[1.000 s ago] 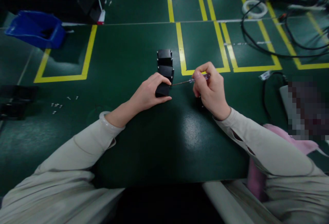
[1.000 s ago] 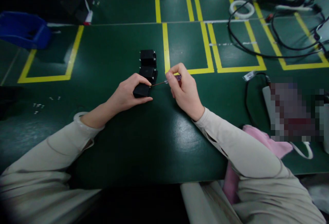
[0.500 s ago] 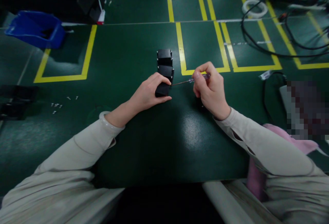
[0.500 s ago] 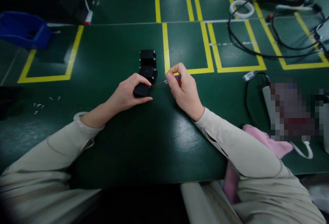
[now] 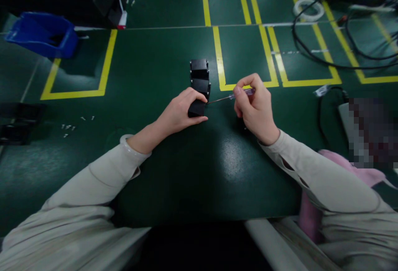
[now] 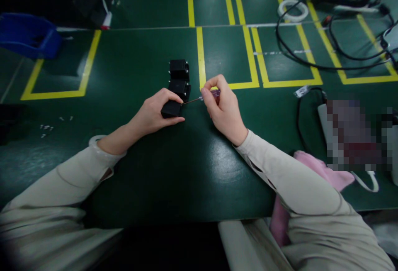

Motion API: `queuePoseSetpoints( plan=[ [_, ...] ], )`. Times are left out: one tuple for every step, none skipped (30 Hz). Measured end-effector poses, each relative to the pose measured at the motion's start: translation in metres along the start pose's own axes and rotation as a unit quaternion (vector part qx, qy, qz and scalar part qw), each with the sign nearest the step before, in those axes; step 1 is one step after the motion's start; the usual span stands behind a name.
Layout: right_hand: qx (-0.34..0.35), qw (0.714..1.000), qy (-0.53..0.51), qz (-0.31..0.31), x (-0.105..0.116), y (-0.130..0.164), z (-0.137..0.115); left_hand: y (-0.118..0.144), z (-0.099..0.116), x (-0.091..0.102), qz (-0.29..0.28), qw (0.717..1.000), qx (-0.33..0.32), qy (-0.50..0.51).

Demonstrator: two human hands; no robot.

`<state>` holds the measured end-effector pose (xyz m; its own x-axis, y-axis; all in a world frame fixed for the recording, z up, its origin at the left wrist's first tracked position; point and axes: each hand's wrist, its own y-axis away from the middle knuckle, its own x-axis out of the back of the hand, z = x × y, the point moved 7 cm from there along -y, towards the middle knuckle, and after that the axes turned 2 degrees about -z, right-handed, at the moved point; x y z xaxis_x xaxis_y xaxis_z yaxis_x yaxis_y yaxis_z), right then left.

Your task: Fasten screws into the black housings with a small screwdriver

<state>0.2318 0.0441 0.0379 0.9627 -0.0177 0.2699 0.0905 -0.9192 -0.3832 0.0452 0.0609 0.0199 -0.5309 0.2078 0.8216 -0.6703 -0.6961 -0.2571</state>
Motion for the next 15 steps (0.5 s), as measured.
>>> queuePoseSetpoints(
  plan=[
    [0.003, 1.000, -0.002, 0.003, 0.0003, 0.0000, -0.0006, -0.0001, -0.0003, -0.0001, -0.001, 1.000, 0.001, 0.000],
    [0.006, 1.000, -0.005, 0.007, 0.0005, 0.0001, -0.0013, -0.0001, -0.0007, -0.0003, -0.002, 1.000, 0.003, -0.001],
    [0.010, 1.000, -0.008, 0.010, 0.0006, 0.0001, -0.0021, -0.0002, -0.0008, -0.0003, -0.002, 1.000, 0.004, -0.001],
    [0.012, 1.000, -0.010, 0.012, 0.0005, 0.0001, -0.0029, -0.0002, -0.0007, -0.0002, 0.000, 1.000, 0.003, -0.001],
    [0.013, 1.000, -0.010, 0.012, 0.0002, 0.0002, -0.0034, -0.0003, -0.0005, 0.0000, 0.001, 1.000, 0.001, -0.001],
    [0.011, 1.000, -0.008, 0.011, -0.0001, 0.0002, -0.0038, -0.0002, -0.0002, 0.0001, 0.002, 1.000, -0.001, 0.000],
    [0.007, 1.000, -0.005, 0.008, -0.0006, 0.0002, -0.0040, -0.0002, 0.0000, 0.0001, 0.002, 1.000, -0.002, 0.000],
    [0.004, 1.000, -0.003, 0.005, -0.0011, 0.0003, -0.0040, -0.0001, 0.0000, 0.0001, 0.002, 1.000, -0.001, 0.000],
    [0.002, 1.000, 0.000, 0.003, -0.0014, 0.0004, -0.0041, 0.0000, -0.0002, 0.0000, 0.001, 1.000, 0.001, 0.000],
    [0.002, 1.000, 0.003, 0.003, -0.0014, 0.0005, -0.0042, 0.0001, -0.0005, -0.0002, -0.001, 1.000, 0.004, 0.000],
    [0.003, 1.000, 0.005, 0.003, -0.0012, 0.0005, -0.0042, 0.0002, -0.0007, -0.0003, -0.002, 1.000, 0.006, 0.001],
    [0.004, 1.000, 0.005, 0.005, -0.0009, 0.0006, -0.0041, 0.0002, -0.0008, -0.0002, -0.001, 1.000, 0.007, 0.002],
    [0.005, 1.000, 0.003, 0.006, -0.0007, 0.0005, -0.0037, 0.0002, -0.0008, -0.0002, -0.001, 1.000, 0.006, 0.002],
    [0.005, 1.000, 0.001, 0.007, -0.0005, 0.0004, -0.0031, 0.0001, -0.0006, -0.0002, 0.000, 1.000, 0.005, 0.002],
    [0.004, 1.000, -0.003, 0.007, -0.0004, 0.0003, -0.0025, 0.0001, -0.0003, 0.0000, 0.001, 1.000, 0.002, 0.002]
  ],
)
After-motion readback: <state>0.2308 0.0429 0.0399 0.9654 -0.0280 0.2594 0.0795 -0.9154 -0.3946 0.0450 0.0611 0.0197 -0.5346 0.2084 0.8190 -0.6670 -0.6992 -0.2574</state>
